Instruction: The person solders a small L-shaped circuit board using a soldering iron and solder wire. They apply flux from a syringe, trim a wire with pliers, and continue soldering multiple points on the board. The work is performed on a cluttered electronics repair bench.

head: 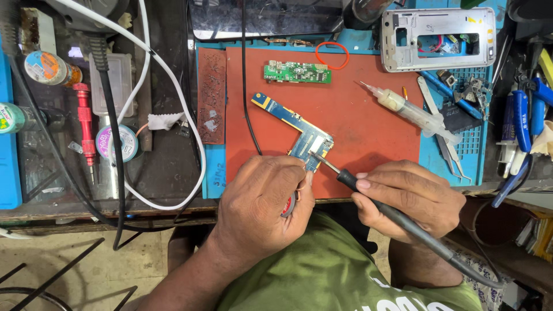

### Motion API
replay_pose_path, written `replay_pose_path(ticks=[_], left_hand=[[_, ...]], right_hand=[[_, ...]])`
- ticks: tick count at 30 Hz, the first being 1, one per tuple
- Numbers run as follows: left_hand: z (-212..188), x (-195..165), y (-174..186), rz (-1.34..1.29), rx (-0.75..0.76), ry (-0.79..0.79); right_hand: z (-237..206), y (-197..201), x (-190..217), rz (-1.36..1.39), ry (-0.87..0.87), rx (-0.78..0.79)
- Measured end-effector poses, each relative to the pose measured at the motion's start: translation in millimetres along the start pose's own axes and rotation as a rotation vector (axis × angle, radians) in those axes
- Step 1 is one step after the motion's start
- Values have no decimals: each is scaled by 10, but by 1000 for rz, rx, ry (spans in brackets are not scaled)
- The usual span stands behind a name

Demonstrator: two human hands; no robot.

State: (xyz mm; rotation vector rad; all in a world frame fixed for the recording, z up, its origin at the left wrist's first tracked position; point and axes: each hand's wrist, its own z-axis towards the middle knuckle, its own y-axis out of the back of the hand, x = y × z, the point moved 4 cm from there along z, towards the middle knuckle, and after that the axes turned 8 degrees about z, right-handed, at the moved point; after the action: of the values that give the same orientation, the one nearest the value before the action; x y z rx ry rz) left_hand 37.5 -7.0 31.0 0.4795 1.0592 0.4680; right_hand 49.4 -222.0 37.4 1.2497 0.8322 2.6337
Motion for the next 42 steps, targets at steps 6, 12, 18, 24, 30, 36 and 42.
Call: replay_pose_path(ticks=[6, 12, 18, 24, 30, 36, 42], left_hand=[[-7, 4, -5, 12, 5, -13], [-6, 4, -6, 7, 2, -19], [-7, 5, -9, 8, 6, -15], [-9, 5, -9, 3, 1, -11], [-8, 3, -3, 2, 0, -11], [-9, 2, -4, 7, -4, -13], [-9, 4, -4, 5, -1, -12]], right_hand=[[-29, -1, -3, 2, -25, -8], [-17, -7, -3, 6, -33, -12], [-11, -7, -12, 2, 4, -8], [-23, -42, -29, 16, 16, -36], [-45, -30, -23, 14, 5, -15], [-60, -12, -46, 44, 47, -25], [-55, -25, -38, 27, 22, -11]])
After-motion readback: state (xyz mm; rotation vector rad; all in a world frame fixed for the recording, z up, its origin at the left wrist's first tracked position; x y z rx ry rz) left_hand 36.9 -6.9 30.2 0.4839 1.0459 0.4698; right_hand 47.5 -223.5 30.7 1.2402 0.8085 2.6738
